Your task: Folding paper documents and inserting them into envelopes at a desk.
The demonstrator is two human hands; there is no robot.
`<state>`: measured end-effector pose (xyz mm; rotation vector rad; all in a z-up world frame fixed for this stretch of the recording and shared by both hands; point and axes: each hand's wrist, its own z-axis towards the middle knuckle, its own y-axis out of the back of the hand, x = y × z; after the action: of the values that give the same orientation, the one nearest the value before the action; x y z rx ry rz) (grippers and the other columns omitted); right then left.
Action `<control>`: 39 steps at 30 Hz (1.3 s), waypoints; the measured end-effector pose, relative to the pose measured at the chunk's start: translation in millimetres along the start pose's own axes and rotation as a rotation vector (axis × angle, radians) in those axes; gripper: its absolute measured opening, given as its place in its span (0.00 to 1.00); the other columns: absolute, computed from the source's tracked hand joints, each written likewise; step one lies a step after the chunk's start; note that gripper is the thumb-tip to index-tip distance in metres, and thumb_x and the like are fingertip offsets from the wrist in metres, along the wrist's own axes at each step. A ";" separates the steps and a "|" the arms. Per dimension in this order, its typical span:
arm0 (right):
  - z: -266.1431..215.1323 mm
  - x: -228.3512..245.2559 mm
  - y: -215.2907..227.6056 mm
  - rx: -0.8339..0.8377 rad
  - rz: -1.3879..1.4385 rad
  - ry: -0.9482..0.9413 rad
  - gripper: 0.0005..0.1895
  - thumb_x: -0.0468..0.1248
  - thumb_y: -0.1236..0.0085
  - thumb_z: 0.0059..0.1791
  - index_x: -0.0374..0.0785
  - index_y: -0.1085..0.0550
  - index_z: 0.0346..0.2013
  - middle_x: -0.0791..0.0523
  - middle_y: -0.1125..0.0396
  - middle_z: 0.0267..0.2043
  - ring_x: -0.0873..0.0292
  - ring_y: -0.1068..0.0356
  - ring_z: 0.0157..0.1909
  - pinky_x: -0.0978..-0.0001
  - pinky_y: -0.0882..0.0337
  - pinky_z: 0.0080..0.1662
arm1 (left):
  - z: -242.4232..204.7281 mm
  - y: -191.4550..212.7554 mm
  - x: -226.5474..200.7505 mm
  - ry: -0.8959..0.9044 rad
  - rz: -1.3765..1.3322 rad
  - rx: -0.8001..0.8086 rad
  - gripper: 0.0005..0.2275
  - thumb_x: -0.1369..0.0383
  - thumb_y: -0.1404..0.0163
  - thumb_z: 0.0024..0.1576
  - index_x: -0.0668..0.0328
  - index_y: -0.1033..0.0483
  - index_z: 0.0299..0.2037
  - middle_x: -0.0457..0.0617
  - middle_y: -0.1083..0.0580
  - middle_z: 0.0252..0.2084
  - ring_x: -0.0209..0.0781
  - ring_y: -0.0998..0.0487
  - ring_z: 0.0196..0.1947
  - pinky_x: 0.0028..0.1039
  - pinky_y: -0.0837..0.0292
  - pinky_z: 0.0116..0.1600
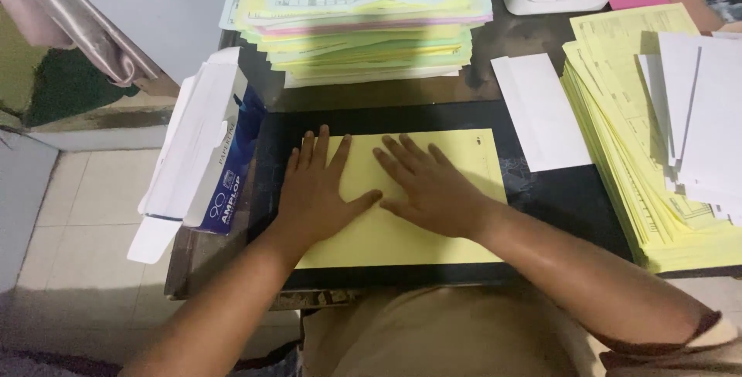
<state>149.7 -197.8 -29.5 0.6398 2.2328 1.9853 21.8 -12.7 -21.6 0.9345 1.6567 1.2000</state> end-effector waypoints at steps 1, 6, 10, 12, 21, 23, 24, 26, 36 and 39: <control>4.6 -4.9 -9.0 0.011 -0.039 0.005 0.41 0.63 0.70 0.56 0.50 0.57 0.79 0.50 0.60 0.81 0.47 0.60 0.80 0.40 0.56 0.72 | 0.2 2.1 -0.6 0.007 -0.015 0.009 0.44 0.33 0.58 0.55 0.48 0.52 0.77 0.62 0.57 0.79 0.62 0.60 0.79 0.52 0.65 0.77; -2.2 -29.0 -9.8 0.096 -0.149 -0.108 0.49 0.71 0.69 0.52 0.47 0.57 0.79 0.49 0.65 0.82 0.46 0.67 0.82 0.41 0.60 0.74 | -0.2 1.4 0.2 0.022 -0.003 0.012 0.44 0.33 0.56 0.55 0.47 0.51 0.77 0.61 0.56 0.80 0.61 0.59 0.79 0.52 0.64 0.77; -28.8 -58.4 -5.5 0.041 -0.081 -0.268 0.48 0.69 0.66 0.53 0.45 0.55 0.78 0.48 0.65 0.82 0.46 0.66 0.82 0.42 0.61 0.74 | -0.8 7.5 -3.8 0.059 -0.031 0.036 0.44 0.33 0.56 0.55 0.46 0.52 0.78 0.60 0.58 0.80 0.61 0.61 0.80 0.52 0.66 0.77; -37.8 -68.6 -6.8 0.078 -0.077 -0.334 0.49 0.72 0.70 0.52 0.46 0.57 0.79 0.49 0.67 0.83 0.47 0.68 0.82 0.43 0.63 0.74 | -2.2 7.9 -2.6 0.076 -0.032 0.044 0.45 0.33 0.57 0.55 0.47 0.53 0.78 0.61 0.58 0.80 0.61 0.62 0.80 0.53 0.66 0.77; -47.5 -81.1 -14.2 0.028 -0.095 -0.415 0.52 0.72 0.68 0.51 0.41 0.55 0.78 0.49 0.64 0.82 0.51 0.67 0.82 0.45 0.66 0.75 | -18.1 -1.1 13.7 0.272 -0.073 -0.013 0.47 0.33 0.62 0.58 0.62 0.59 0.77 0.62 0.61 0.80 0.59 0.63 0.80 0.52 0.67 0.78; -49.5 -81.8 -15.0 -0.026 -0.045 -0.417 0.51 0.72 0.66 0.50 0.41 0.52 0.77 0.49 0.60 0.82 0.51 0.65 0.82 0.46 0.65 0.75 | -22.1 -0.3 14.3 0.360 -0.066 -0.013 0.51 0.28 0.63 0.55 0.65 0.57 0.76 0.61 0.56 0.80 0.56 0.60 0.80 0.50 0.65 0.78; -50.0 -81.8 -14.1 -0.026 -0.046 -0.413 0.51 0.72 0.66 0.50 0.41 0.52 0.77 0.49 0.60 0.82 0.51 0.65 0.82 0.46 0.65 0.75 | -22.4 2.4 13.9 0.364 -0.066 -0.015 0.51 0.28 0.63 0.55 0.65 0.57 0.76 0.61 0.56 0.80 0.56 0.60 0.80 0.50 0.65 0.78; -50.9 -80.8 -13.6 -0.066 -0.027 -0.404 0.50 0.71 0.63 0.50 0.40 0.49 0.76 0.49 0.57 0.81 0.51 0.61 0.82 0.44 0.62 0.75 | -24.0 7.0 13.9 0.285 -0.126 -0.083 0.44 0.35 0.56 0.57 0.64 0.48 0.74 0.61 0.50 0.78 0.61 0.56 0.78 0.59 0.63 0.76; -49.3 -82.9 -3.5 -0.249 0.064 -0.348 0.44 0.62 0.52 0.49 0.39 0.39 0.72 0.47 0.38 0.67 0.45 0.43 0.74 0.34 0.50 0.71 | -17.5 1.7 20.5 0.163 -0.357 -0.156 0.26 0.52 0.49 0.61 0.49 0.37 0.67 0.52 0.35 0.68 0.53 0.44 0.75 0.60 0.64 0.75; -49.3 -85.6 1.3 -0.248 0.132 -0.372 0.44 0.59 0.46 0.49 0.40 0.40 0.73 0.49 0.36 0.63 0.47 0.41 0.71 0.32 0.47 0.69 | -24.2 21.2 9.3 0.162 -0.583 -0.270 0.28 0.72 0.47 0.59 0.54 0.42 0.70 0.61 0.35 0.63 0.63 0.33 0.66 0.57 0.43 0.68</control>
<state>211.3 -274.4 -38.5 1.0451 1.7406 1.9591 -2.3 -6.4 0.8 0.1632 1.6770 1.0674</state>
